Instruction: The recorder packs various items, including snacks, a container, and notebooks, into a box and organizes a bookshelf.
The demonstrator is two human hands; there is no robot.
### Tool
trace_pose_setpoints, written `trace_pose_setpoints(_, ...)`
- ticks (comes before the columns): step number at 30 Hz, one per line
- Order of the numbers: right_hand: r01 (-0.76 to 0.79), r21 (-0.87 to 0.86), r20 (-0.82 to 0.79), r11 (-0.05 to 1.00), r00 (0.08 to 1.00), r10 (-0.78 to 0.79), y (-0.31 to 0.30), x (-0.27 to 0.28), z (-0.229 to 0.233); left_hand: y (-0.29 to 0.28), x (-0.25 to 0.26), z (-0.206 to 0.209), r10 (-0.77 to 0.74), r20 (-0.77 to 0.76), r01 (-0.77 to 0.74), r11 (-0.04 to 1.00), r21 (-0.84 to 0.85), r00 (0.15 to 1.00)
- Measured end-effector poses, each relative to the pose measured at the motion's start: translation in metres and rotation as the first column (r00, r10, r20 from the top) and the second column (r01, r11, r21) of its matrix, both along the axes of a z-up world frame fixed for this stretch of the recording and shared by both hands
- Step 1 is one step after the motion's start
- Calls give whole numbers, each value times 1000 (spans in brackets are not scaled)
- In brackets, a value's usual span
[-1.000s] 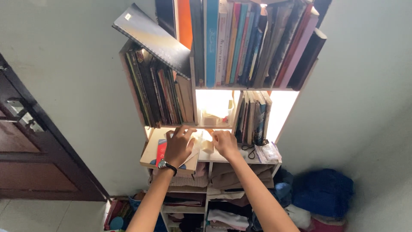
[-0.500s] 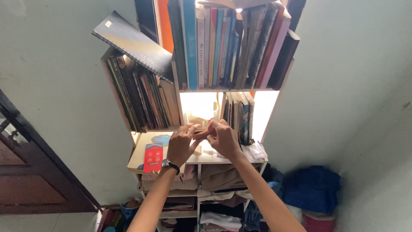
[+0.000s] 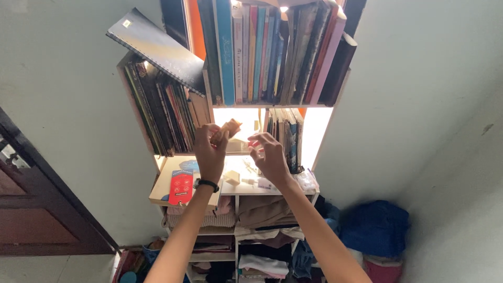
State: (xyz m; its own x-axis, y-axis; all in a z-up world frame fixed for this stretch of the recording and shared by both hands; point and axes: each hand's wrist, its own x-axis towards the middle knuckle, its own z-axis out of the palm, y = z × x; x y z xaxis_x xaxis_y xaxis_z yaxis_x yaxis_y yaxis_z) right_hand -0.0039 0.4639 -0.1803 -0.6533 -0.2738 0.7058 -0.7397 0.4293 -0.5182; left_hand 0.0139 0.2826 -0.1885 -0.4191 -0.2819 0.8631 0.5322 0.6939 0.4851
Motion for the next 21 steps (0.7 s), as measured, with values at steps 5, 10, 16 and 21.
trace_pose_setpoints(5, -24, 26, 23, 999, 999, 23, 6, -6, -17, 12, 1, 22, -6, 98, -2, 997, 77, 995)
trace_pose_setpoints(10, -27, 50, 54, 998, 998, 24, 11, -9, -21, -1, -45, -24, 84, 167, -91, 995, 35, 982)
trace_pose_setpoints(16, -39, 71, 161, 997, 987, 27, 17, 5, 3, 10, -40, -9, 132, 137, -131, 991, -17, 982)
trace_pose_setpoints(21, -33, 87, 103, 996, 994, 24, 13, -13, -19, 22, -48, -2, 51, 120, -52, 999, 3, 992)
